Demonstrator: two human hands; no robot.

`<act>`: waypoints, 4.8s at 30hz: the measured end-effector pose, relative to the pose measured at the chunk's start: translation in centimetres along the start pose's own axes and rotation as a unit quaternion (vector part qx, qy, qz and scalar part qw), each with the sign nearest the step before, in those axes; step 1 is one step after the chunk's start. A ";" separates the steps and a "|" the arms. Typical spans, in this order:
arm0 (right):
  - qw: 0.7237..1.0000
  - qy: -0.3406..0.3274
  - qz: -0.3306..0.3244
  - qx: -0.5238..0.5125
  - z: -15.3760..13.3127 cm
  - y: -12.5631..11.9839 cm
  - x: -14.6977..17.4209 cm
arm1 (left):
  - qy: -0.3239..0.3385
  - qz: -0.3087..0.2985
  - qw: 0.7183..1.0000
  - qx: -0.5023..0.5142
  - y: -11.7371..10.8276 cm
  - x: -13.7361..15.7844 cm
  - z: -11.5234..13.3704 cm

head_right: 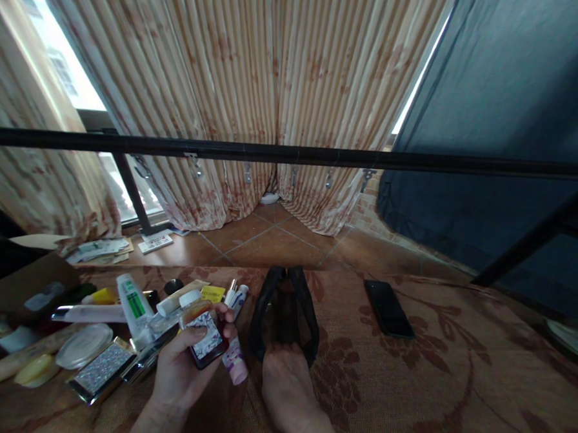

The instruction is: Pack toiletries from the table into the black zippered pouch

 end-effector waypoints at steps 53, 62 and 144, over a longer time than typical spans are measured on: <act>1.000 -0.001 0.007 0.017 0.0 0.0 0.1 | 0.029 0.074 0.997 0.019 1.0 0.1 0.3; 1.000 -0.006 0.014 0.013 0.0 0.0 0.1 | 0.043 0.070 0.996 -0.021 1.0 0.0 0.2; 0.998 -0.014 -0.043 -0.032 0.3 -2.0 0.0 | 0.062 -0.266 0.612 -0.742 8.4 -9.6 -0.9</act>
Point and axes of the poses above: each hand's wrist, its own x-axis away from the middle knuckle, its own y-axis out of the palm, z = x × y, the point moved 1 cm from there along -x, towards the middle knuckle
